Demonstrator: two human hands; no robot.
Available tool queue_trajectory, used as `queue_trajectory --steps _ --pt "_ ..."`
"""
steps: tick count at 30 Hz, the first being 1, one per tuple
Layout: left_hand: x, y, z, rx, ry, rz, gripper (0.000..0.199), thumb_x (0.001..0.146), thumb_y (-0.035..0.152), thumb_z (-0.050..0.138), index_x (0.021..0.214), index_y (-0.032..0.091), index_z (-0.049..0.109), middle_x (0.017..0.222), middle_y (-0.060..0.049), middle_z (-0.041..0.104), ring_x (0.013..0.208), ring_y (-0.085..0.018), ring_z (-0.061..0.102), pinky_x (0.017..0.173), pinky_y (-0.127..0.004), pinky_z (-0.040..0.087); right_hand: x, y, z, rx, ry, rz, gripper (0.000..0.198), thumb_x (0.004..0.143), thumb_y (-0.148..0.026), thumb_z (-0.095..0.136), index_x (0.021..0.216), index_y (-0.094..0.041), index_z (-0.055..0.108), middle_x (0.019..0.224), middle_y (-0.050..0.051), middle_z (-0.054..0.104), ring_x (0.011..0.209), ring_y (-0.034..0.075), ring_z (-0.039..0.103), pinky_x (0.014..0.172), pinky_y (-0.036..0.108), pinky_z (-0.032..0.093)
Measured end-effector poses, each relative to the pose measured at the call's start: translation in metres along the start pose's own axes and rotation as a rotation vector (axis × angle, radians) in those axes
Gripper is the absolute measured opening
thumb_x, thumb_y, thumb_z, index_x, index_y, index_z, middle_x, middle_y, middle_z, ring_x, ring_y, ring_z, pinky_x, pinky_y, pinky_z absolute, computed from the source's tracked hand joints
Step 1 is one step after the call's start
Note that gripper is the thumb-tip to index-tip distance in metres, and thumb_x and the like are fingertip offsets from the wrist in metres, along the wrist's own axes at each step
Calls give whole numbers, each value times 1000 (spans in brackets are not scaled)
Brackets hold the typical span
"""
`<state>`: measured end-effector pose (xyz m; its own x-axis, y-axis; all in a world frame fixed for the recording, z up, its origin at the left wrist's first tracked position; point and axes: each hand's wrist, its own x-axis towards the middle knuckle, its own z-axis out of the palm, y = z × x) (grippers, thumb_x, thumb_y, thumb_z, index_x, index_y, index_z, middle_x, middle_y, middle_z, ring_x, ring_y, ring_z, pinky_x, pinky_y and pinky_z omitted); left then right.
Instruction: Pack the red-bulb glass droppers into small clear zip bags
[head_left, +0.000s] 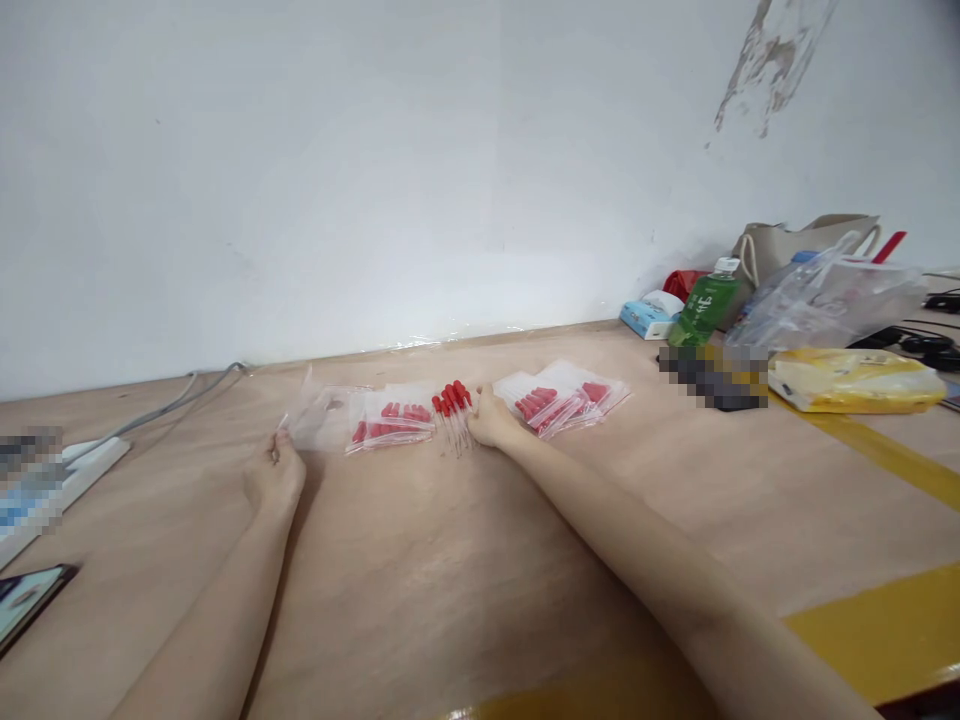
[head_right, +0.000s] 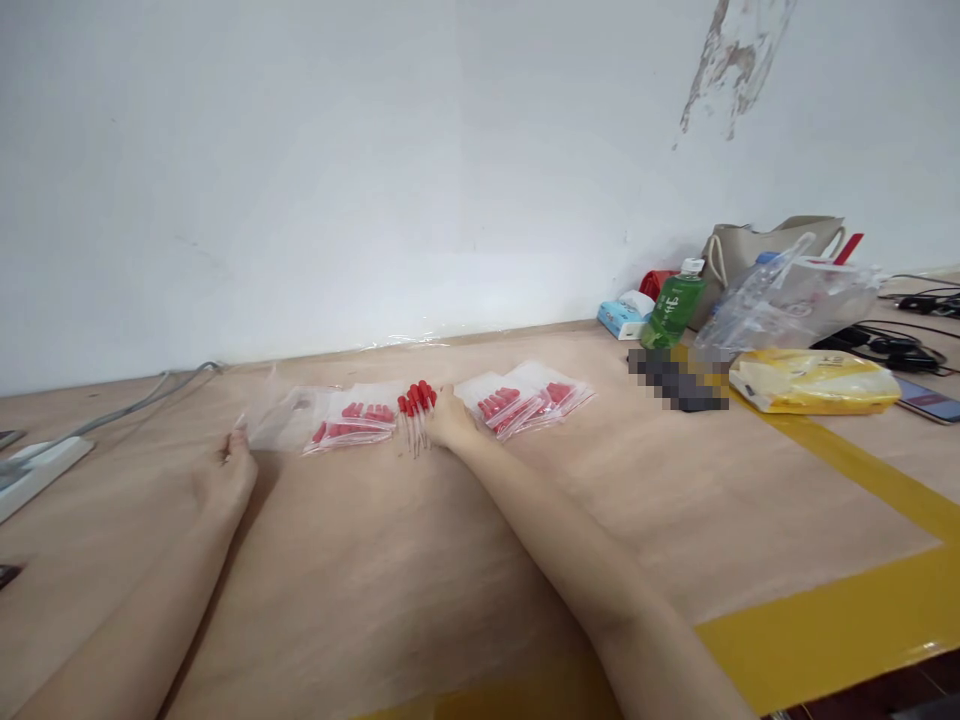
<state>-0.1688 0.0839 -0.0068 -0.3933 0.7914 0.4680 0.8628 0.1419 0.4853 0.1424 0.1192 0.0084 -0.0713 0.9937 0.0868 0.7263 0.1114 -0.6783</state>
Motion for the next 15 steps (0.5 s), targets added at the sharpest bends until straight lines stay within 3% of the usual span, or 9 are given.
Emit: queue_trajectory --steps 2,4,7,10,12,15 --pt "-3 6 -1 -47 113 -66 39 92 28 26 116 10 50 97 -9 61 96 -29 54 76 -40 44 0 0 1 8 -16 -18 49 73 -15 49 120 -8 37 100 19 61 91 27 59 76 36 43" --pt "-6 16 -2 -121 181 -45 39 91 27 28 118 8 50 110 -10 58 103 -27 53 85 -39 43 -1 0 -1 18 -14 -42 51 75 -15 47 124 -9 32 105 19 59 94 26 58 79 35 43" --pt "-17 39 0 -251 177 100 38 92 31 31 118 11 51 118 -7 56 110 -22 51 94 -33 40 -8 4 -10 57 48 -128 54 79 -16 41 130 -9 25 107 17 57 96 24 56 82 35 42" --pt "-37 71 2 -356 111 244 37 91 36 36 112 15 57 116 -6 59 109 -18 53 94 -30 42 -23 17 -27 124 108 -245 60 79 -17 39 135 -8 18 90 11 59 85 21 57 79 35 43" --pt "-57 95 2 -489 -20 451 31 89 33 40 105 18 62 113 -5 61 110 -19 53 98 -33 40 -37 30 -41 220 122 -270 66 78 -20 40 137 -11 12 77 4 56 70 18 57 70 33 47" --pt "-86 125 -2 -589 -425 881 30 91 23 37 109 24 61 116 -3 60 118 -18 46 103 -38 34 -58 53 -60 510 132 -186 78 74 -26 44 138 -19 -2 70 -4 51 47 12 52 49 27 47"
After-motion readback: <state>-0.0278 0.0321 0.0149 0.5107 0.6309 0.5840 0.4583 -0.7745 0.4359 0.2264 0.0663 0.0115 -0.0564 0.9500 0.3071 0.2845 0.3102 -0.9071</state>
